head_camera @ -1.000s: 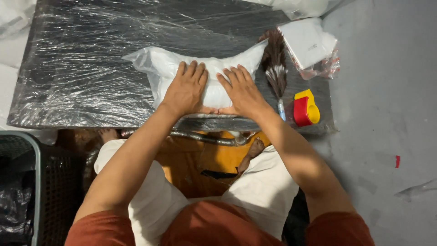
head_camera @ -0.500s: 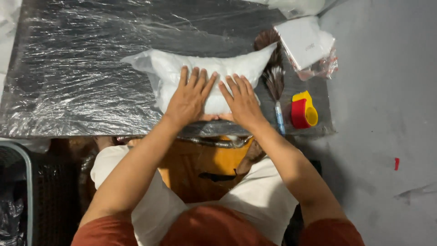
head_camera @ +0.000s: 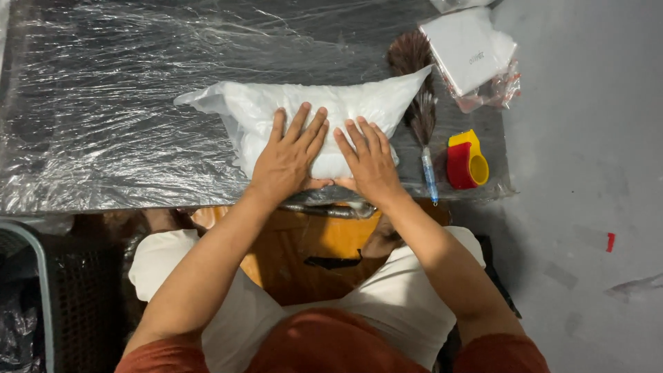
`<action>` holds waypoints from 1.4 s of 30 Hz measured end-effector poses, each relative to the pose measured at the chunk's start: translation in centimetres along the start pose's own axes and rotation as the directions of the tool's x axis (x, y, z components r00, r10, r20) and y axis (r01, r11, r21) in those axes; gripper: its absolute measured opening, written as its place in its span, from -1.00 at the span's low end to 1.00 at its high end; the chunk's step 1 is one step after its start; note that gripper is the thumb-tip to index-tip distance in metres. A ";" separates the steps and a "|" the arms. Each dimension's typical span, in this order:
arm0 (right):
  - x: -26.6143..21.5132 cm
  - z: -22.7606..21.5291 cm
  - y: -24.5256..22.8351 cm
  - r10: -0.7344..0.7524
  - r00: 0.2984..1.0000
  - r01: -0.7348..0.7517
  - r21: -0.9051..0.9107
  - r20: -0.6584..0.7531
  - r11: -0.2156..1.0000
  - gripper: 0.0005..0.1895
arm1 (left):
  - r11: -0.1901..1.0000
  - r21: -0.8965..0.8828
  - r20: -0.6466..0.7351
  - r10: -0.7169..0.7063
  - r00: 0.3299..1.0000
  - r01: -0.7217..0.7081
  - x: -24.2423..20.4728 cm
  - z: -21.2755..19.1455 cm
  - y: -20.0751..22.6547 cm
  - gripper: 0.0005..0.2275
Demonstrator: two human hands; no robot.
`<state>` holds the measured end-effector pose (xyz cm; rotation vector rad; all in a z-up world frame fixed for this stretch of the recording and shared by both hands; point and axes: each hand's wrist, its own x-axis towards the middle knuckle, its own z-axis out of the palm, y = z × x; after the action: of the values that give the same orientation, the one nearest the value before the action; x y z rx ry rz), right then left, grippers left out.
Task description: The person places a white item inside a plastic bag on a table, uses a vacuum hose to remove air, and seals the bag with tape. The person then folds the sealed package and places it into a black bag.
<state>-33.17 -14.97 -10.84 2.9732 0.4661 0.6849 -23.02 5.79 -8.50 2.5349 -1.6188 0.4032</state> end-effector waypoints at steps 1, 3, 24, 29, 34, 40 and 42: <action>-0.1 0.1 0.0 -0.003 1.000 0.003 -0.004 -0.001 1.000 0.23 | 1.000 -0.002 0.010 -0.006 1.000 0.006 -0.1 0.1 0.0 0.00; -0.2 0.0 -0.2 -0.001 1.000 0.001 -0.011 0.001 1.000 0.23 | 1.000 -0.009 0.019 -0.007 1.000 0.007 -0.1 0.1 0.0 0.01; -5.2 -2.8 5.5 0.236 0.912 -0.147 0.272 -0.334 0.951 -0.36 | 0.993 -0.109 -0.207 0.017 0.978 -0.040 -1.2 1.8 0.6 -0.13; -14.8 -1.4 13.5 0.713 0.692 -0.721 -0.103 -0.108 0.685 -0.42 | 0.998 -0.058 -0.270 0.019 0.963 -0.036 -1.5 2.4 0.9 -0.14; -20.5 0.2 17.7 0.867 0.382 -0.808 -0.340 0.319 0.481 -0.32 | 1.000 0.006 -0.292 0.020 0.956 -0.019 -2.0 3.0 1.7 -0.16; -23.4 2.7 20.3 0.871 0.309 -0.828 -0.342 0.381 0.444 -0.43 | 0.999 0.052 -0.338 0.021 0.941 -0.003 -2.4 4.0 2.4 -0.14; -23.0 1.8 19.9 0.880 0.293 -0.843 -0.335 0.374 0.422 -0.46 | 0.998 0.056 -0.354 0.026 0.935 -0.006 -2.2 4.0 2.5 -0.14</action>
<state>-46.50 -40.91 -19.69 2.9020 -1.3085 -0.1566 -25.47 5.78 -13.10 2.3118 -1.5076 0.8609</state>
